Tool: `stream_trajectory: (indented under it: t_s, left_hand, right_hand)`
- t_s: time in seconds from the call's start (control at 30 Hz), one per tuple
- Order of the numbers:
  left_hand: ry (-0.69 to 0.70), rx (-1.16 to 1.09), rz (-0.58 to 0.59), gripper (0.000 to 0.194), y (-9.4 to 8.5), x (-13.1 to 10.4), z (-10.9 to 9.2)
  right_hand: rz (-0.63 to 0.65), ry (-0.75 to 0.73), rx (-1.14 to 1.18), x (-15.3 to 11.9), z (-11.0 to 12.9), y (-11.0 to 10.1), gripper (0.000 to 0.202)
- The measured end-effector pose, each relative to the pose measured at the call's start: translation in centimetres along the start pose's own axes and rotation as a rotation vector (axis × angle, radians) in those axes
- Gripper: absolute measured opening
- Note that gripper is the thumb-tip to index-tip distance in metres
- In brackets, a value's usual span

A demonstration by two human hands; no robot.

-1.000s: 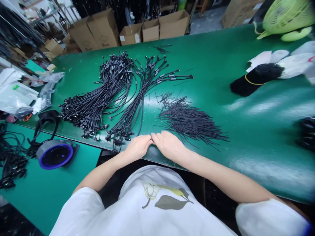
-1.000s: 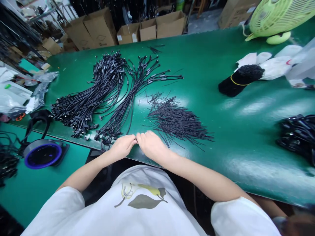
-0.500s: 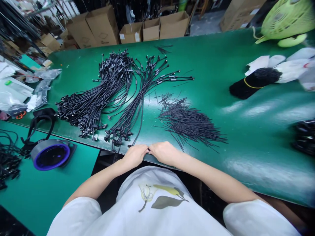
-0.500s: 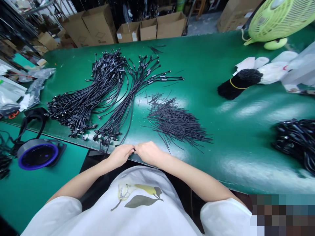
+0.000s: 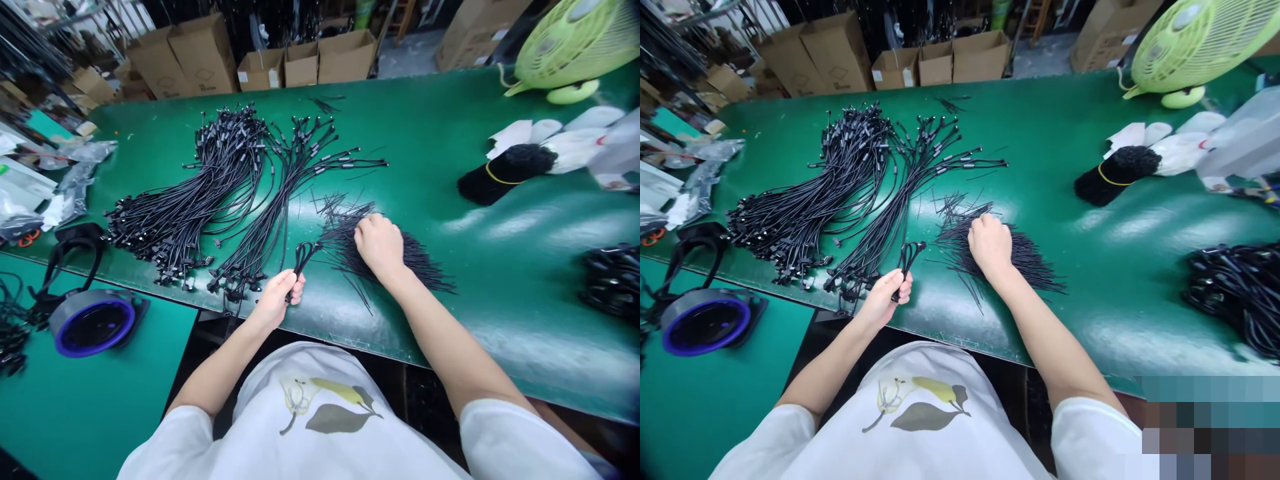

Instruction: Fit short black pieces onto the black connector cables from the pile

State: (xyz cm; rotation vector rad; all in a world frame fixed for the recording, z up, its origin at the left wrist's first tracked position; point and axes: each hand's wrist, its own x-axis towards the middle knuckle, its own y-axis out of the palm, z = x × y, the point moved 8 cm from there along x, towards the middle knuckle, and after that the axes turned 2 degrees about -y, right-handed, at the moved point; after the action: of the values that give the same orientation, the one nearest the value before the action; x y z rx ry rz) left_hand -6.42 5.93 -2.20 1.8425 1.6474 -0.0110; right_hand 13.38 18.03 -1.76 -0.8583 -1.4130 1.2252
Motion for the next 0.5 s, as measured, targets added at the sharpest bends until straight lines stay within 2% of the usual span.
stream_trajectory:
  t_s: [0.17, 0.3, 0.37, 0.5]
  left_hand:
    - [-0.029, -0.046, 0.027, 0.042, 0.7, 0.7, 0.9]
    - [-0.008, -0.062, 0.021, 0.04, 0.8, 0.8, 0.9]
    - [0.01, -0.066, 0.037, 0.041, 1.1, 0.8, 0.8]
    - [0.048, -0.061, 0.081, 0.05, 2.0, 1.2, 0.8]
  right_hand:
    - [0.057, -0.062, 0.055, -0.8, -0.1, 0.5, 0.021]
    - [-0.055, 0.037, 0.135, -1.6, -0.3, -2.1, 0.022]
    - [-0.065, 0.039, 0.326, -2.6, 1.1, -3.4, 0.021]
    - [0.145, -0.121, 0.885, -5.5, 6.8, -3.4, 0.014]
